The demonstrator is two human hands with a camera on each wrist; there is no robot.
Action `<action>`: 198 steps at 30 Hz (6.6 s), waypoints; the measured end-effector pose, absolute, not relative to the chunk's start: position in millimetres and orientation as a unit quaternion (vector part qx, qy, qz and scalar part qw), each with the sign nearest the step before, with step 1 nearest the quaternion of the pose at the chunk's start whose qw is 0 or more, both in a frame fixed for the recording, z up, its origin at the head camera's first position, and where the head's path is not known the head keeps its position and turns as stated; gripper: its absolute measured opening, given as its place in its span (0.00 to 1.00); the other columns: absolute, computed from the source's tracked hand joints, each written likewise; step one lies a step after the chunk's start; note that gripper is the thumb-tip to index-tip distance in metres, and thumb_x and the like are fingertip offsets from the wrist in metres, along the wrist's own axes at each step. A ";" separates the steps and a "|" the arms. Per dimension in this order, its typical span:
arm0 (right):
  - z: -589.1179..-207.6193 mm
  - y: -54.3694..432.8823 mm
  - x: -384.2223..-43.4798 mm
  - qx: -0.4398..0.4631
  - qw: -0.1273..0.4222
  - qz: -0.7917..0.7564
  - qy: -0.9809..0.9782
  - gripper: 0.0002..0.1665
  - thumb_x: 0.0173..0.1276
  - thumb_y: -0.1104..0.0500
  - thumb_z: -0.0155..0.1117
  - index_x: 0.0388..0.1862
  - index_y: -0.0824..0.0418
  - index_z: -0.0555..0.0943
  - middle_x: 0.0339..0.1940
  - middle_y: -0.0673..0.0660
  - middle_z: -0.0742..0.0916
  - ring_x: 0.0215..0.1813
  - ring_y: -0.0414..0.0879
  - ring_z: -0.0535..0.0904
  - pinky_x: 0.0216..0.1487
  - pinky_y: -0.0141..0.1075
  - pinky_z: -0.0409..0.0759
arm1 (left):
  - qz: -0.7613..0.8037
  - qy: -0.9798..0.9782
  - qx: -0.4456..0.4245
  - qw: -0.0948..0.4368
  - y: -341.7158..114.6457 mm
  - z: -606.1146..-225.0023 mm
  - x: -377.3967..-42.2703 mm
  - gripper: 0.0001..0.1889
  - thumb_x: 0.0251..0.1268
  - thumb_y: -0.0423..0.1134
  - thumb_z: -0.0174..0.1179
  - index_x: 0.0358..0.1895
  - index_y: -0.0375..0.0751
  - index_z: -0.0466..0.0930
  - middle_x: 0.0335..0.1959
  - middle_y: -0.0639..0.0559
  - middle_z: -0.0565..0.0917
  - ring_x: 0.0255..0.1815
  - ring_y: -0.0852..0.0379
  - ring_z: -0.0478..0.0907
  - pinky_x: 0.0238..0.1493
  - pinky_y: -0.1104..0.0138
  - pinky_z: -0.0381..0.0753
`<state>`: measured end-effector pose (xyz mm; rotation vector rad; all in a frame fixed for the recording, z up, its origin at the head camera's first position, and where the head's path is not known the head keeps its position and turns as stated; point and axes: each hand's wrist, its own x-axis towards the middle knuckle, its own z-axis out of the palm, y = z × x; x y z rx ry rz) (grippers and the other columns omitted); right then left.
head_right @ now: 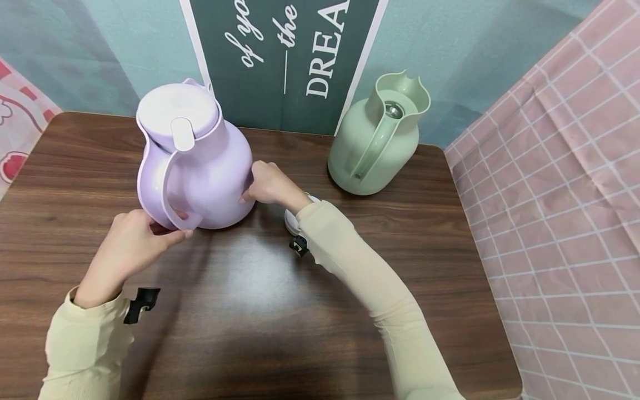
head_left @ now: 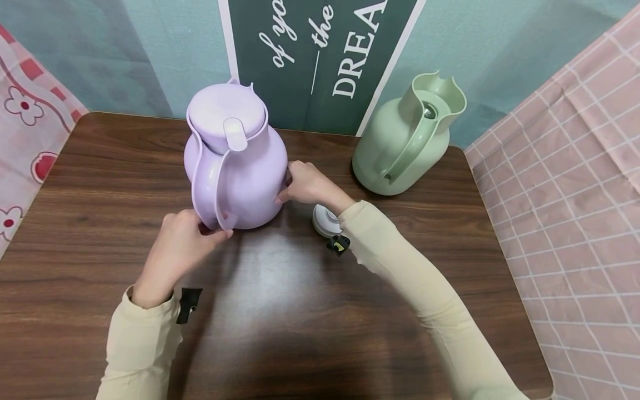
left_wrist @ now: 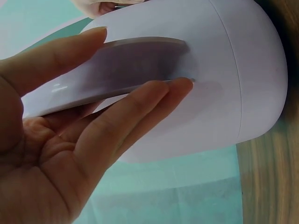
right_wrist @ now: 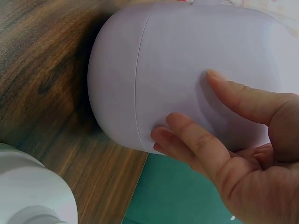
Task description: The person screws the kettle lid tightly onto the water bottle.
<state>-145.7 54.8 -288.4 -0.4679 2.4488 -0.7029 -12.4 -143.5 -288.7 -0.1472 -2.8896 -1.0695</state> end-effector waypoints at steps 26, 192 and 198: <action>-291.9 30.3 -152.3 -0.171 0.239 -0.266 0.918 0.30 0.51 0.56 0.72 0.48 0.67 0.69 0.39 0.57 0.78 0.40 0.46 0.73 0.39 0.34 0.71 | -0.333 -0.942 -0.026 0.033 -166.1 -289.6 -23.3 0.13 0.46 0.38 0.68 0.29 0.31 0.77 0.19 0.42 0.78 0.24 0.42 0.74 0.27 0.52 0.69; -295.0 -19.4 -162.1 -0.259 0.219 -0.228 0.913 0.28 0.67 0.53 0.55 0.63 0.64 0.66 0.59 0.56 0.75 0.60 0.43 0.69 0.56 0.30 0.66 | -0.346 -0.930 0.124 0.028 -217.1 -289.6 -57.0 0.19 0.53 0.41 0.63 0.36 0.24 0.77 0.32 0.27 0.78 0.40 0.28 0.65 0.40 0.47 0.61; -294.2 -26.0 -160.9 -0.234 0.215 -0.229 0.920 0.29 0.67 0.51 0.55 0.62 0.65 0.66 0.57 0.57 0.76 0.58 0.44 0.70 0.54 0.29 0.67 | -0.349 -0.928 0.125 0.027 -217.2 -289.3 -56.9 0.19 0.53 0.41 0.62 0.36 0.24 0.76 0.32 0.26 0.77 0.41 0.26 0.63 0.42 0.46 0.59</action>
